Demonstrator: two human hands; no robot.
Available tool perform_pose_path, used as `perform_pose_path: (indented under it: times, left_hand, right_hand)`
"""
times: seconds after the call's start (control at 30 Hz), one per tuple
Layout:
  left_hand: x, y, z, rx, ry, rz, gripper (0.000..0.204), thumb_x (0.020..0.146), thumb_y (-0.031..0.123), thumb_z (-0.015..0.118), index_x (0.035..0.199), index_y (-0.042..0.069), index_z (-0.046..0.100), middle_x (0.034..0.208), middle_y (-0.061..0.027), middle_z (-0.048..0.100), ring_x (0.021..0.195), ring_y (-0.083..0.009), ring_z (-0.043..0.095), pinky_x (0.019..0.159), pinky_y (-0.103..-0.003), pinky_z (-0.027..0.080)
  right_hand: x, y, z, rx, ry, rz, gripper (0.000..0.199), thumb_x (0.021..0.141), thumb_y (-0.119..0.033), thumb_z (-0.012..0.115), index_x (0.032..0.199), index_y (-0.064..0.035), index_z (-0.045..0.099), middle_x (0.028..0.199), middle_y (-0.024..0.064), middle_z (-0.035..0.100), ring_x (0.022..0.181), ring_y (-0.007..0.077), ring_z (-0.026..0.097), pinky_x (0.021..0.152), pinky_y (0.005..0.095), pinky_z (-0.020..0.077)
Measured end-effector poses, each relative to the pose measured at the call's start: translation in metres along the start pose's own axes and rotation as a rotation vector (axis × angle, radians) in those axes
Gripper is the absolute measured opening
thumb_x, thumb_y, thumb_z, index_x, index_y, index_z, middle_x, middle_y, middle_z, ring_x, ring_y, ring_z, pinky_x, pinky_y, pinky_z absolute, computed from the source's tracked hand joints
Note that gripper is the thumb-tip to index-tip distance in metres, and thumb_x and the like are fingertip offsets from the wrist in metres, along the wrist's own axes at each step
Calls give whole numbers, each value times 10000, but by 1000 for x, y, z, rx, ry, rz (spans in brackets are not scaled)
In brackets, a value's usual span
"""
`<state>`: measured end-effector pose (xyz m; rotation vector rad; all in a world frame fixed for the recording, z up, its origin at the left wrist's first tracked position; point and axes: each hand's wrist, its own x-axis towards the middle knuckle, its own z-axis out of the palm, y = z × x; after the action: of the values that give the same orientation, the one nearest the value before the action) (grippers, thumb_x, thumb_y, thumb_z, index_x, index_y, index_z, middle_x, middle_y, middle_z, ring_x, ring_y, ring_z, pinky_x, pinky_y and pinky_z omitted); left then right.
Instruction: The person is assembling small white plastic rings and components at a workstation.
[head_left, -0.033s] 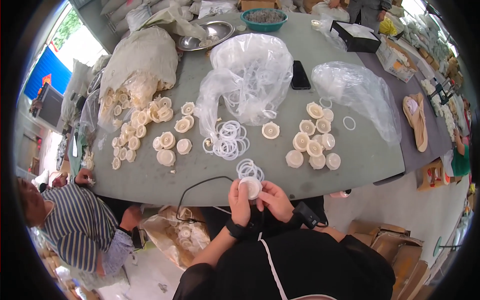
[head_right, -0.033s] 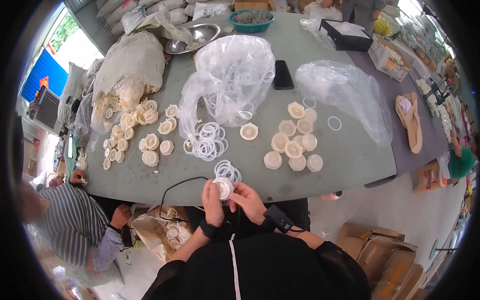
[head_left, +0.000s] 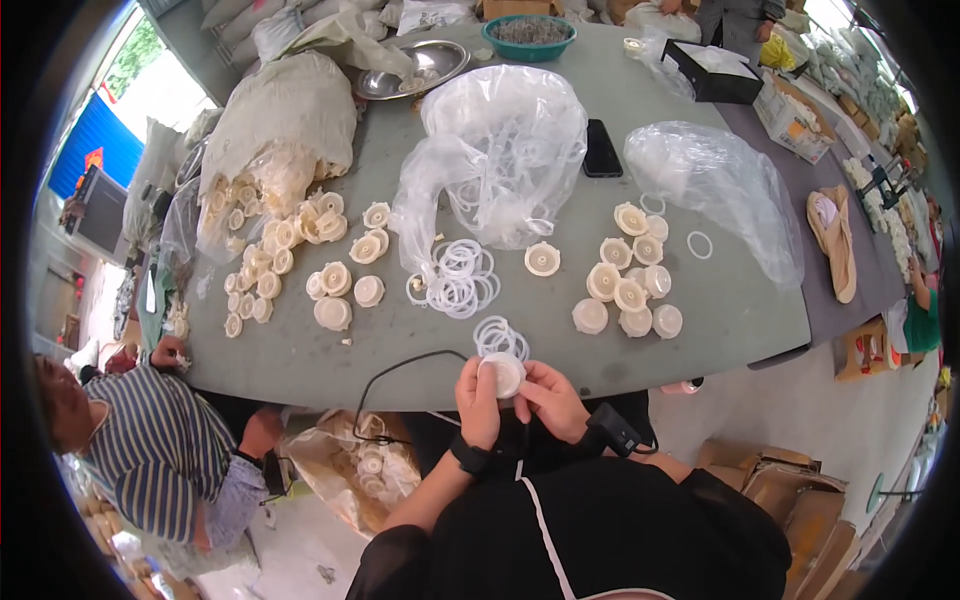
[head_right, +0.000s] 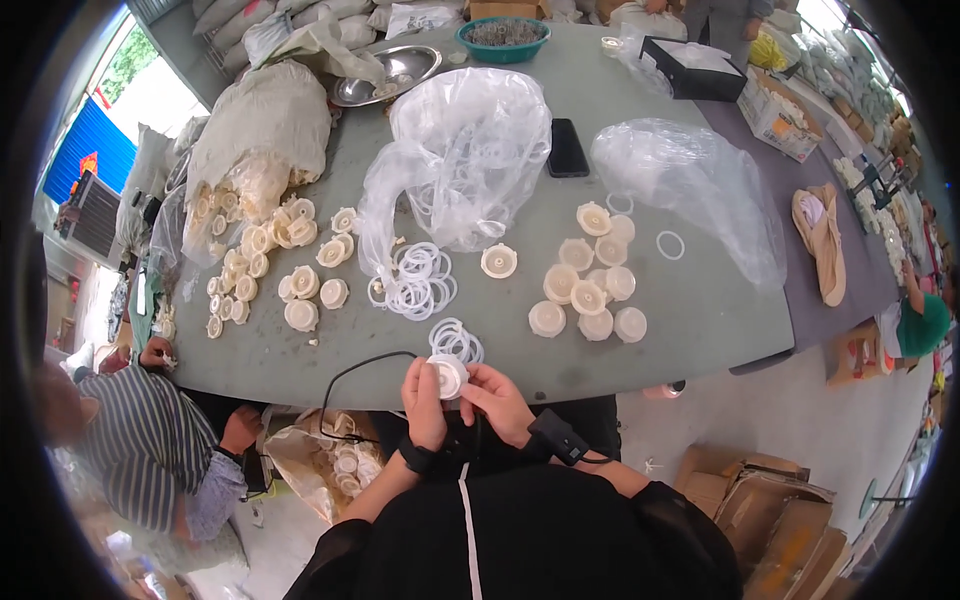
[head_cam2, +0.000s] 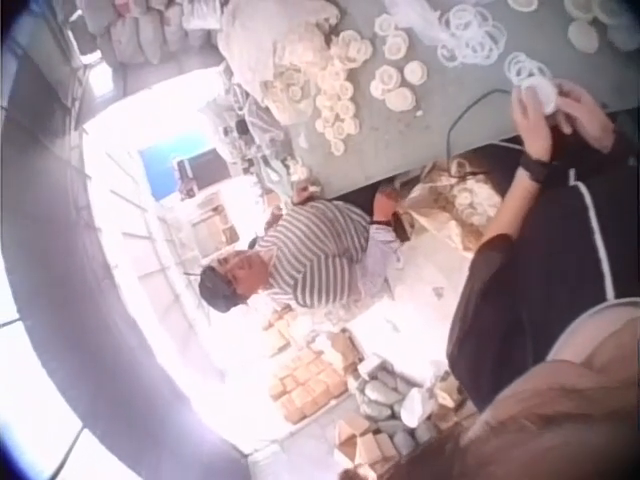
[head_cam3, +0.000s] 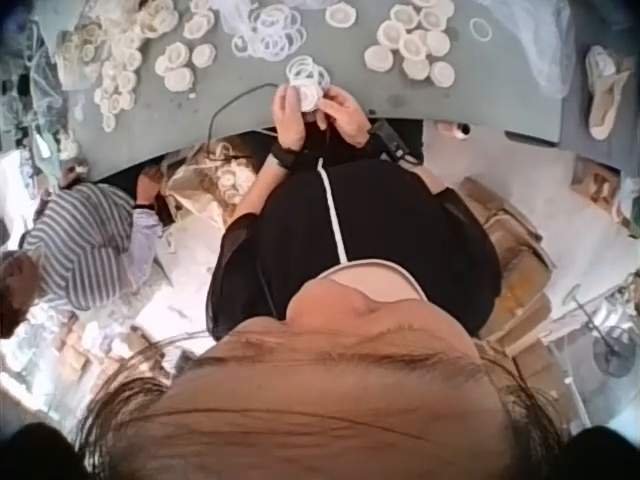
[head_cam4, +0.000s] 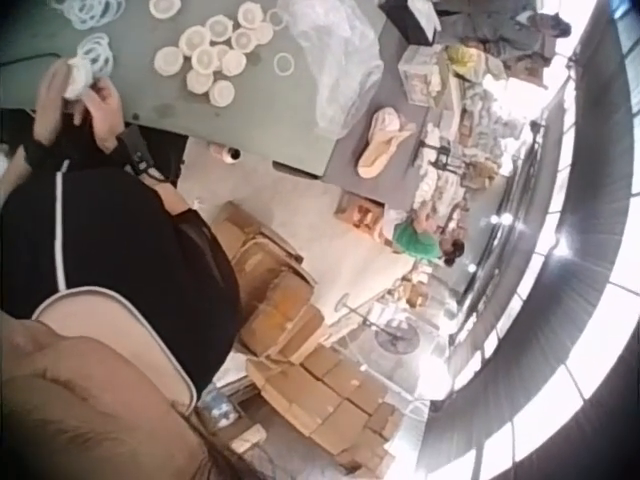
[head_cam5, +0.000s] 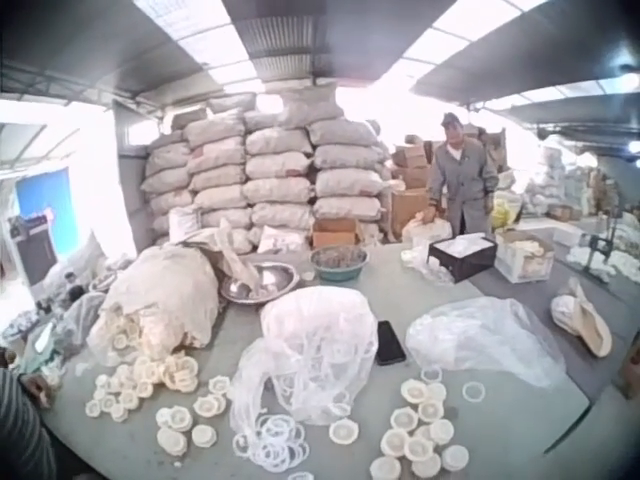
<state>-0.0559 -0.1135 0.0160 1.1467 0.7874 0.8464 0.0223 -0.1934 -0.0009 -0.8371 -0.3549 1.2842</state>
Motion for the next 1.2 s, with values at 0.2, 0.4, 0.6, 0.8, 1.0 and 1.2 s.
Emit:
perform_pose_path:
  times: [0.2, 0.4, 0.6, 0.8, 1.0, 1.2]
  left_hand:
    - [6, 3, -14, -121, -123, -262, 400, 903, 363, 349, 715, 60, 530, 554, 7, 494, 388, -48, 382, 348, -183, 268]
    - [6, -11, -31, -27, -152, -104, 377, 908, 327, 361, 775, 33, 555, 650, -23, 540, 518, -77, 476, 462, -201, 366]
    - [14, 28, -89, -254, 40, -53, 256, 876, 226, 429, 817, 10, 552, 777, -72, 566, 683, -134, 538, 641, -272, 440]
    - [-14, 59, -215, 347, -3, -258, 209, 808, 161, 528, 674, 8, 576, 612, -40, 579, 511, -94, 524, 512, -217, 415]
    - [-40, 35, -268, 1678, -141, -277, 237, 732, 209, 612, 675, -13, 551, 598, -108, 574, 521, -144, 526, 512, -273, 411]
    - [44, 43, -210, 1046, 92, 162, 149, 725, 122, 619, 770, -1, 549, 719, -96, 577, 609, -188, 536, 565, -283, 427]
  right_hand:
    - [1, 7, -3, 140, -23, 70, 223, 893, -184, 408, 1033, -25, 480, 779, 34, 526, 525, 76, 462, 491, 191, 371]
    - [7, 8, -6, 222, -99, 107, 233, 900, -214, 387, 991, -20, 479, 805, 64, 549, 549, 96, 469, 498, 208, 374]
    - [8, 0, -7, -17, 176, 68, 203, 890, -204, 409, 942, -37, 512, 825, 36, 568, 598, 78, 505, 585, 213, 428]
    - [26, -19, -13, -323, 161, -97, 152, 865, -149, 440, 897, -28, 526, 812, 36, 576, 620, 74, 506, 602, 217, 418]
    - [39, -14, -21, -291, 122, -75, 148, 859, -145, 455, 927, -33, 522, 805, 32, 572, 604, 63, 504, 586, 205, 422]
    - [33, -27, -45, 5, 312, -90, 271, 855, -143, 457, 1111, -57, 431, 808, 61, 570, 604, 101, 519, 570, 235, 428]
